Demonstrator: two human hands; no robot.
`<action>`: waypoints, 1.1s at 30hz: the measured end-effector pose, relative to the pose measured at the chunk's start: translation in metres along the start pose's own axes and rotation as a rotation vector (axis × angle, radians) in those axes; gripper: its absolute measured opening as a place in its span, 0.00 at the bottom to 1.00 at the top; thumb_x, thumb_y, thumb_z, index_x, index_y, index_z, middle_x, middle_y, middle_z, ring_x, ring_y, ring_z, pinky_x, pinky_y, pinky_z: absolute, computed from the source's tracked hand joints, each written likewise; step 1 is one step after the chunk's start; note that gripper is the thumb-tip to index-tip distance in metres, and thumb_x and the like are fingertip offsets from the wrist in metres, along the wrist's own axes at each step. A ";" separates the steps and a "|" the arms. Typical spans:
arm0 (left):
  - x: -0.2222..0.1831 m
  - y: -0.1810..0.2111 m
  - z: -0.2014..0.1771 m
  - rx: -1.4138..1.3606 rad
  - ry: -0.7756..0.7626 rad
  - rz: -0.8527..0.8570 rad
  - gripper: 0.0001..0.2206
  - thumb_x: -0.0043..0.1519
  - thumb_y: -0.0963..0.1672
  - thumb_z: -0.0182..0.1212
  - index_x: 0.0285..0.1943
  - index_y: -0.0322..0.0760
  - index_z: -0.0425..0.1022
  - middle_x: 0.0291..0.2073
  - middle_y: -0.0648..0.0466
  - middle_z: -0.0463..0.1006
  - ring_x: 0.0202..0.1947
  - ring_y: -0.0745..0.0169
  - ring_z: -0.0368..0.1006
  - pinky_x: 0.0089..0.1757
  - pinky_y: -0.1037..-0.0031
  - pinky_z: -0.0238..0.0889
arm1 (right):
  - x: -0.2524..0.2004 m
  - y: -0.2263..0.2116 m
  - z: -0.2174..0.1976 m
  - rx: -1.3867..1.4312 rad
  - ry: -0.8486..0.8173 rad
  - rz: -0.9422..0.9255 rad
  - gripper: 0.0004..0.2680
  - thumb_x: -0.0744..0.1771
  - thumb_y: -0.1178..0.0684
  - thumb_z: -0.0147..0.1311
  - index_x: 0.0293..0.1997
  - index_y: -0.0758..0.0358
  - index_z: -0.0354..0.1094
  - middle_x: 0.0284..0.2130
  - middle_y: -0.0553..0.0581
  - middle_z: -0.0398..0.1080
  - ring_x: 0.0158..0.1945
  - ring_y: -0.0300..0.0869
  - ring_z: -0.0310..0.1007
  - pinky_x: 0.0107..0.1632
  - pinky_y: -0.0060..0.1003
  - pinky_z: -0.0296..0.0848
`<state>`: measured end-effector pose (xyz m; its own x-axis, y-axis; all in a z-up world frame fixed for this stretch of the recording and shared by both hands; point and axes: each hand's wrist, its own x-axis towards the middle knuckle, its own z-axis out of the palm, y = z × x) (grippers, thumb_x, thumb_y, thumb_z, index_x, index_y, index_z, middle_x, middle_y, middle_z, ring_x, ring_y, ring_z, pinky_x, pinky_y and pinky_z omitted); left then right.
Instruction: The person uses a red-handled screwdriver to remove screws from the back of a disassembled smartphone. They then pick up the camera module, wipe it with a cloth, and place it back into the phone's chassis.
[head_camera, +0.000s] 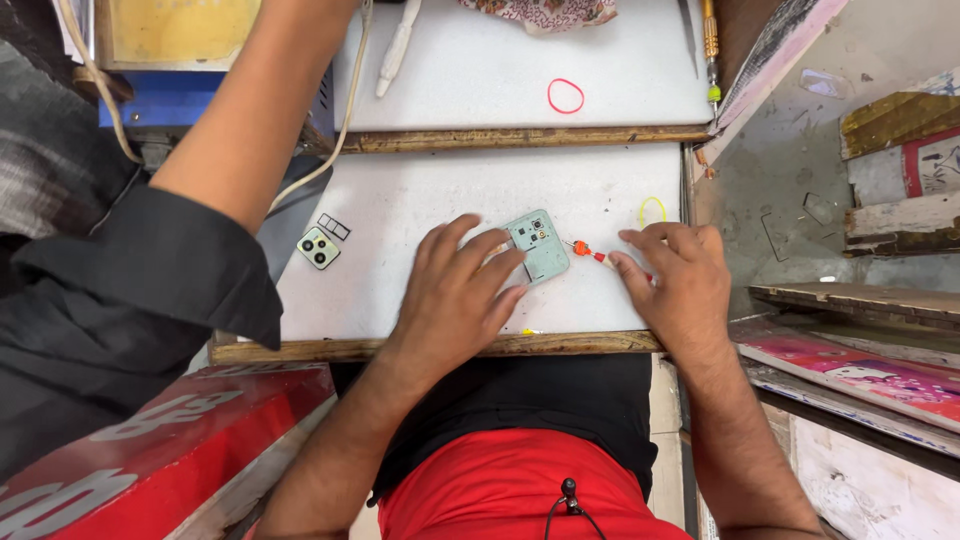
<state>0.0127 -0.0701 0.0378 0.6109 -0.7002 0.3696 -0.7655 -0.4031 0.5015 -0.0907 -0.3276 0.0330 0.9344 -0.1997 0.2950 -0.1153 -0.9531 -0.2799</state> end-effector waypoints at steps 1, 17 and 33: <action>0.007 0.002 0.004 -0.005 0.002 0.025 0.19 0.58 0.45 0.72 0.57 0.36 0.78 0.57 0.47 0.74 0.65 0.41 0.62 0.62 0.47 0.56 | -0.001 -0.001 -0.001 0.001 -0.008 -0.010 0.09 0.63 0.51 0.70 0.45 0.53 0.80 0.42 0.49 0.74 0.47 0.50 0.67 0.48 0.42 0.71; 0.112 0.001 0.028 -0.132 -0.336 0.155 0.18 0.58 0.45 0.70 0.58 0.41 0.78 0.47 0.54 0.81 0.57 0.52 0.70 0.56 0.59 0.63 | -0.005 0.008 0.004 0.474 -0.107 0.301 0.06 0.69 0.50 0.57 0.44 0.61 0.72 0.30 0.52 0.76 0.35 0.38 0.73 0.41 0.35 0.71; 0.100 0.004 0.063 -0.666 -0.297 -0.093 0.21 0.62 0.44 0.69 0.64 0.36 0.73 0.51 0.49 0.80 0.41 0.65 0.81 0.42 0.71 0.78 | 0.012 0.008 0.037 1.340 0.010 0.563 0.09 0.73 0.53 0.55 0.47 0.72 0.69 0.35 0.58 0.73 0.38 0.39 0.75 0.43 0.37 0.82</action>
<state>0.0580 -0.1790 0.0271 0.5141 -0.8490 0.1221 -0.3702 -0.0912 0.9244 -0.0678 -0.3292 0.0008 0.8697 -0.4747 -0.1350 -0.0584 0.1726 -0.9833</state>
